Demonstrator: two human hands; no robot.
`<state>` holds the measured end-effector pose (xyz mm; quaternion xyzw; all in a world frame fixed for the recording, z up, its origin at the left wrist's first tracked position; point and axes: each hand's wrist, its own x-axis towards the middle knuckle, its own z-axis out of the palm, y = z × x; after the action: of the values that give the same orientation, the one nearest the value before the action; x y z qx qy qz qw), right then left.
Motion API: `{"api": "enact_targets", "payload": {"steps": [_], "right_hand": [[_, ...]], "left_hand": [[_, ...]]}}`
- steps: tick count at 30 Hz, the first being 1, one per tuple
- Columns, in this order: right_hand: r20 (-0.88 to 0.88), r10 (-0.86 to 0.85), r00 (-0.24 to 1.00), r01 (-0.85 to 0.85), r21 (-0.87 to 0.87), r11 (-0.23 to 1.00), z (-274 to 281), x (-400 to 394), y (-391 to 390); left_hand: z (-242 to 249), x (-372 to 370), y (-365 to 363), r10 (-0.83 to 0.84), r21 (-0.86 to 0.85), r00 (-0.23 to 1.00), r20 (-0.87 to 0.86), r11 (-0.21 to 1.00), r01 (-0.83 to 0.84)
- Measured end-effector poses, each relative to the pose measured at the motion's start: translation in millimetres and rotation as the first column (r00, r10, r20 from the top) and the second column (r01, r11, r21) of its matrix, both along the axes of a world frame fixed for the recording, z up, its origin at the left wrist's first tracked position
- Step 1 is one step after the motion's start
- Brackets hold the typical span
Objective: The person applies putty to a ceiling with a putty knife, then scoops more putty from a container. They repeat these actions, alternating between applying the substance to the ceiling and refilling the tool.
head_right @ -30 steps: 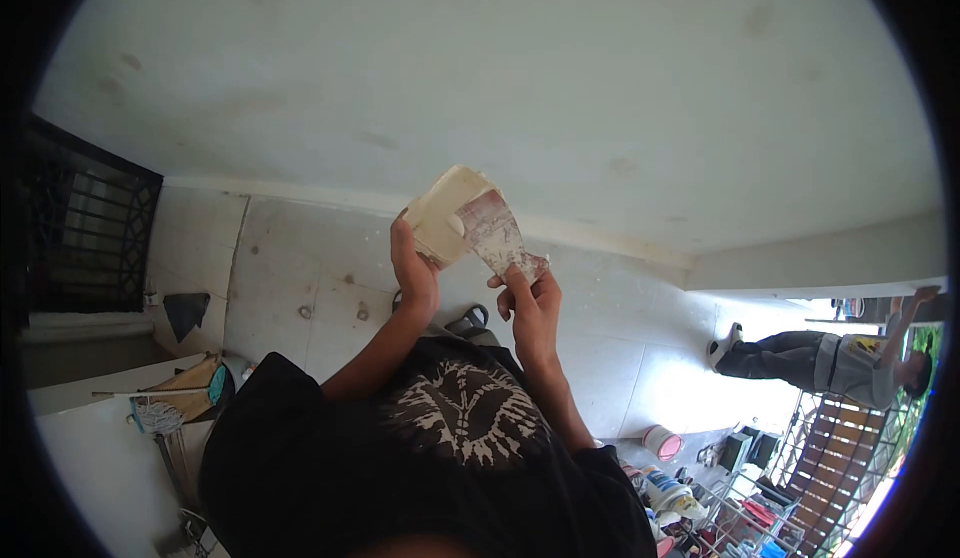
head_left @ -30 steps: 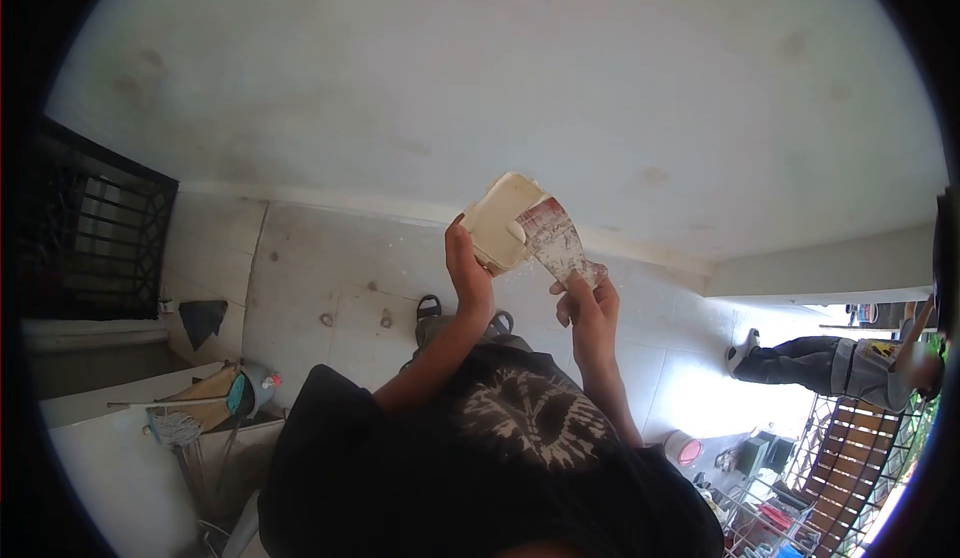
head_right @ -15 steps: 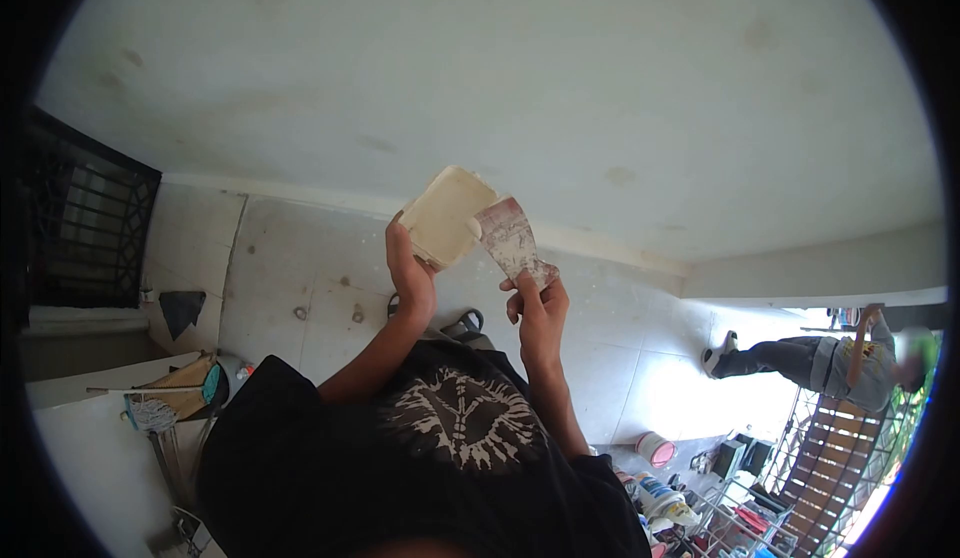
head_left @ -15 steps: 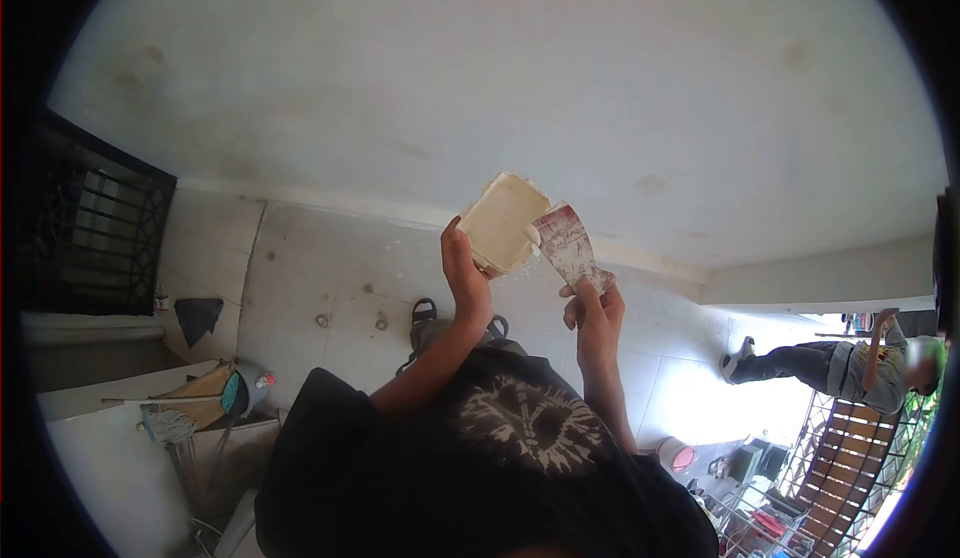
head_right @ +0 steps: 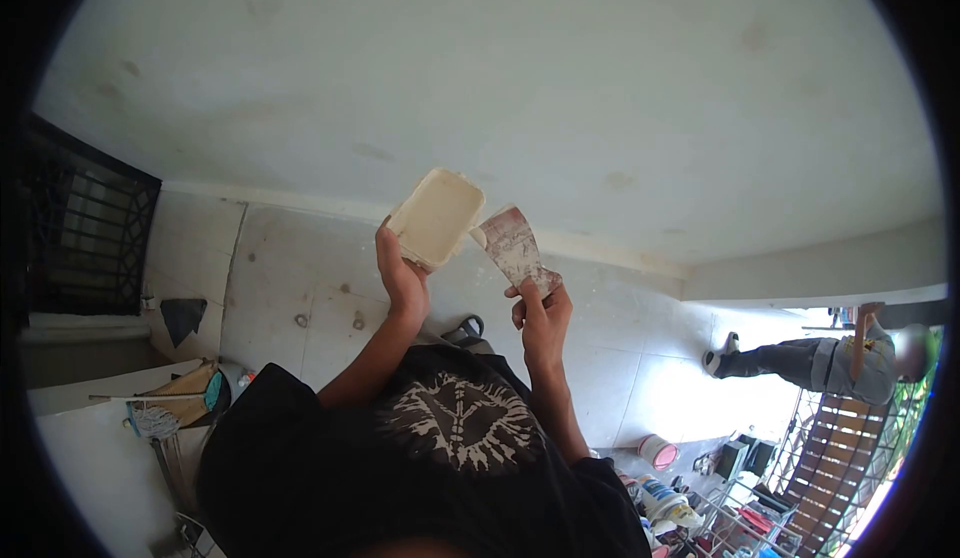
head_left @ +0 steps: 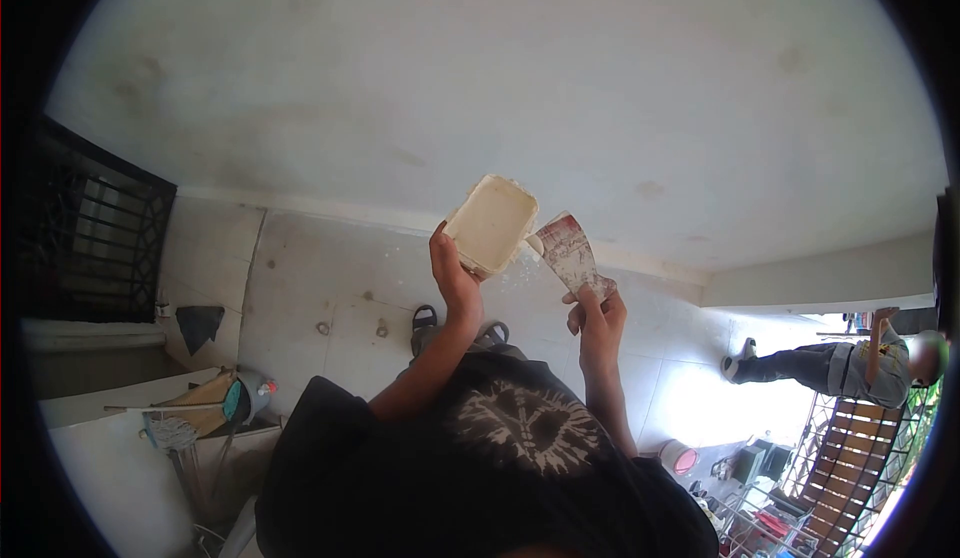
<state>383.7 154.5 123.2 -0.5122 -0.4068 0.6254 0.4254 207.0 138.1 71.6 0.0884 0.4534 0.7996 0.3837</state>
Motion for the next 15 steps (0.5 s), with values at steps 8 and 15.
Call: {"api": "enact_targets", "payload": {"steps": [8,15], "right_hand": [[-0.066,-0.04,0.997,0.043,0.058,0.997,6.5,-0.5,-2.1],[0.074,-0.018,0.997,0.007,0.151,0.989,1.8,3.4,3.7]], "left_hand": [[6.3,-5.9,-8.8,-0.078,0.068,0.997,0.009,0.995,0.077],[17.5,11.4,1.8,-0.086,0.02,0.996,-0.013,0.996,0.086]]}}
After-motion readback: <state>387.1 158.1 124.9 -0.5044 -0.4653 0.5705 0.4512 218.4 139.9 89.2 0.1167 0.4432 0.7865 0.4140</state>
